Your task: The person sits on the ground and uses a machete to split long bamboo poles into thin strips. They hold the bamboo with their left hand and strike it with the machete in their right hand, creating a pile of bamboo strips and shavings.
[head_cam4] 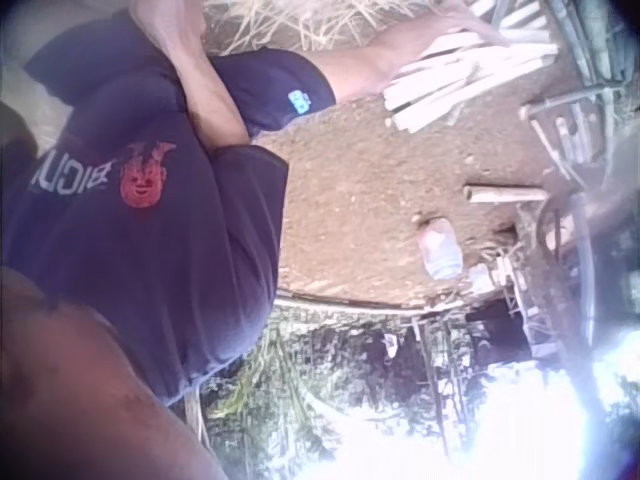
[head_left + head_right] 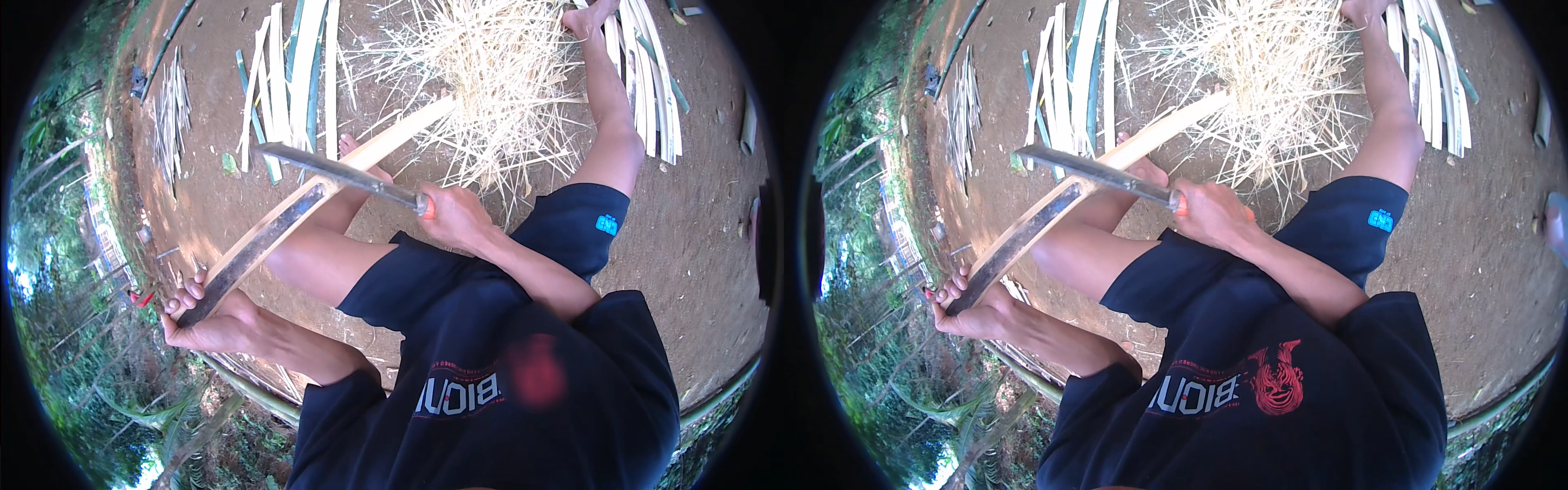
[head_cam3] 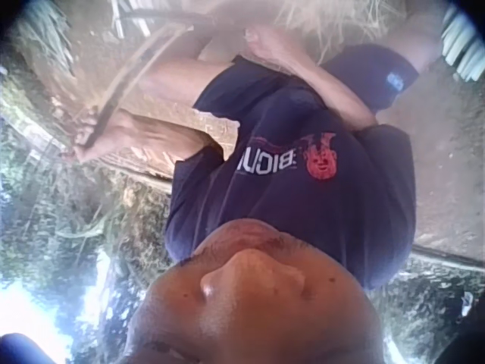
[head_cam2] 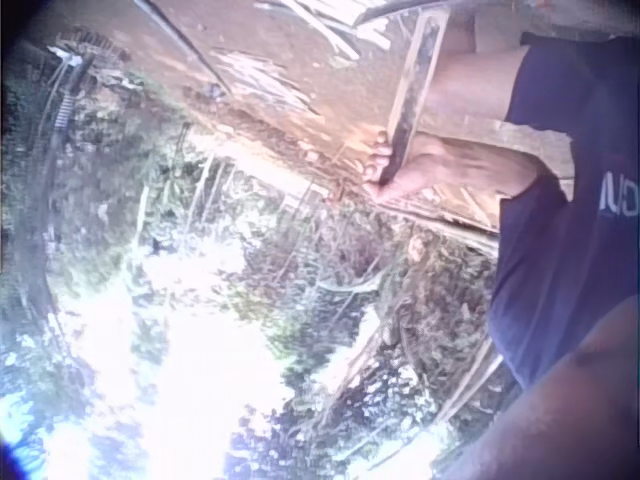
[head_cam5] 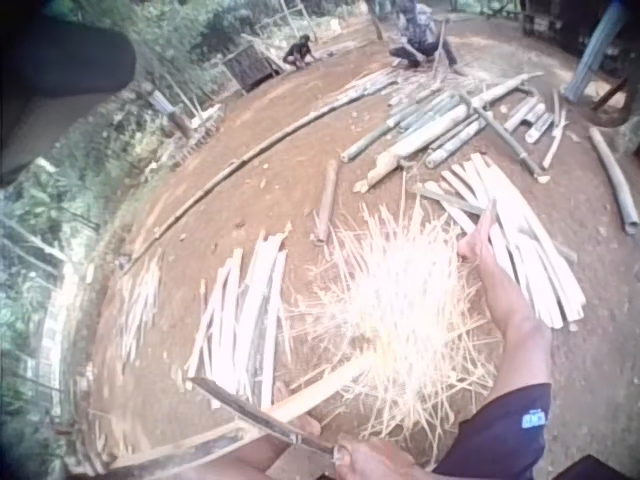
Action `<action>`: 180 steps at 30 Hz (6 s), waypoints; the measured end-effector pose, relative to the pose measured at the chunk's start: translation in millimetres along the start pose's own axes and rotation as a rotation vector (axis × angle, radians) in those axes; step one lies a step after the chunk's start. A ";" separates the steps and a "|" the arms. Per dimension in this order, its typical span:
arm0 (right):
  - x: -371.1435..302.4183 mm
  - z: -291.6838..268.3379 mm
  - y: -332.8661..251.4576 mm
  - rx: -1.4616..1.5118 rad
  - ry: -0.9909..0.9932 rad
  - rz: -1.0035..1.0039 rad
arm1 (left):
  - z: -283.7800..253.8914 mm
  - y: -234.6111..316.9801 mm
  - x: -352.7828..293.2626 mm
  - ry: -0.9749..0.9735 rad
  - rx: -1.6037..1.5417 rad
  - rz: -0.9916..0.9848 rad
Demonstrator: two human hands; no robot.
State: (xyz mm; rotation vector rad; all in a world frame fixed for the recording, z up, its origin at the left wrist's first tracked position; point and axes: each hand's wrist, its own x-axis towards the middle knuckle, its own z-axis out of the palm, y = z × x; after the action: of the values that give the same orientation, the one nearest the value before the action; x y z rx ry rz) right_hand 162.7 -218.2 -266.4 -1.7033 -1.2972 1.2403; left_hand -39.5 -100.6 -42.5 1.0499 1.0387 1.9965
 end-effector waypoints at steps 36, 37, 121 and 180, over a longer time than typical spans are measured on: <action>51.6 -11.6 133.0 -0.176 -0.087 0.459 | -27.8 0.1 29.4 -0.020 0.024 -0.058; 59.2 -9.9 156.8 -0.201 -0.059 0.490 | -25.7 -1.0 28.7 0.032 0.032 -0.042; 55.3 -12.4 228.3 -0.304 0.000 0.577 | -62.3 -19.6 55.8 0.006 0.033 -0.055; 68.9 -31.0 207.9 -0.273 -0.077 0.605 | -28.7 5.5 -3.2 -0.145 -0.101 -0.065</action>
State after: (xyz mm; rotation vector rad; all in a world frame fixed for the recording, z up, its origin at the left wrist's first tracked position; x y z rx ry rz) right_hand 265.5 -212.4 -462.2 -2.3792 -1.0603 1.5197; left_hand -63.7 -115.7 -49.5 1.0759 0.8757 1.8707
